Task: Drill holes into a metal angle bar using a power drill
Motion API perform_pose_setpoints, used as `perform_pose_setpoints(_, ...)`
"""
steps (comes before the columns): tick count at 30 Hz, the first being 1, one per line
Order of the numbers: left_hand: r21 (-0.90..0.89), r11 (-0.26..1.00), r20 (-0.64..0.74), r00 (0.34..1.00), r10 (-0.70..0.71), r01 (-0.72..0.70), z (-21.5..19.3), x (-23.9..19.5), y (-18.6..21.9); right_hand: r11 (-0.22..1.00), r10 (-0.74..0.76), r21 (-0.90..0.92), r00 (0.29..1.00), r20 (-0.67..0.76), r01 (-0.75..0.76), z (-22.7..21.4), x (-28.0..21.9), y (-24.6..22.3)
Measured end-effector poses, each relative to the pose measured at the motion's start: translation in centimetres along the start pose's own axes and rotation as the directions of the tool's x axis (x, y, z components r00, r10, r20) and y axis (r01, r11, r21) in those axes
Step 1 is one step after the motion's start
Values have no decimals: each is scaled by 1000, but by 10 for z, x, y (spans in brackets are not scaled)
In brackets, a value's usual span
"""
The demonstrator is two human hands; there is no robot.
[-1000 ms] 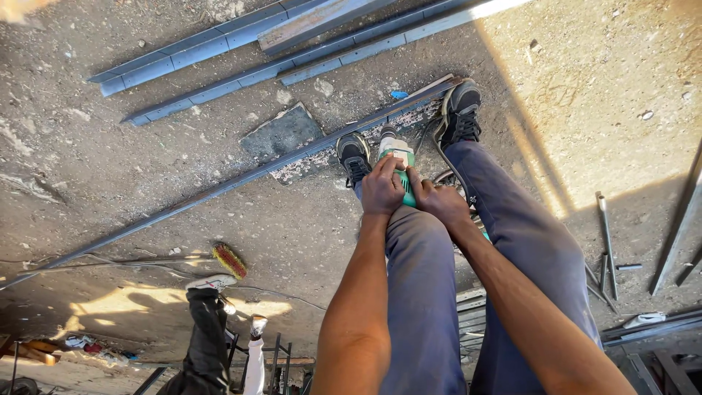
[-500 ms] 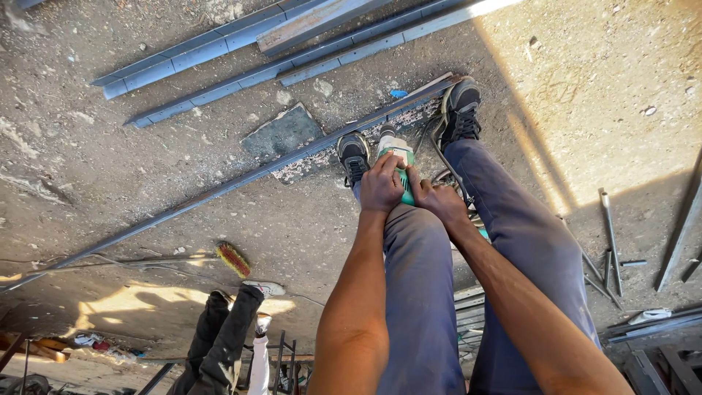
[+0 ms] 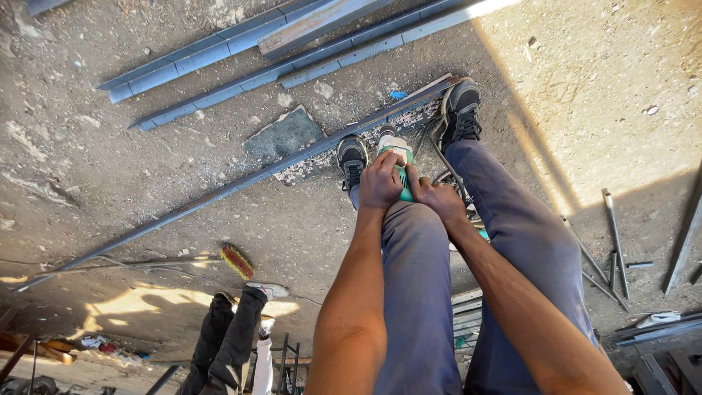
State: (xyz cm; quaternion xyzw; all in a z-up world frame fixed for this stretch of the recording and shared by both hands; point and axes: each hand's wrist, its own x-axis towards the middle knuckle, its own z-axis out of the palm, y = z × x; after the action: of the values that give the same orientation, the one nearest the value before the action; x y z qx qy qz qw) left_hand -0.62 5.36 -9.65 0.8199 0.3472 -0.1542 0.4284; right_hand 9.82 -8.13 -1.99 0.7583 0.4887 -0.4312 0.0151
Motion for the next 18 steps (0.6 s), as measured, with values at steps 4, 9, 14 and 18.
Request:
perform_pose_setpoints(4, -7, 1000, 17, 1000, 21, -21, -18, 5, 7, 992, 61, 108, 992, 109, -72, -6, 2, -10)
perform_pose_setpoints(9, -23, 999, 13, 999, 46, -45, -24, 13, 13, 989, 32, 140, 989, 145, -53, -15, 5, -4)
perform_pose_setpoints(14, -12, 999, 23, 999, 45, -44, -22, 13, 15, 985, 53, 153, 987, 152, -77, -13, 4, 0)
perform_pose_setpoints(18, -50, 999, 44, 999, 18, -16, -25, 14, 21, 988, 71, 128, 992, 107, -85, -14, 4, -2)
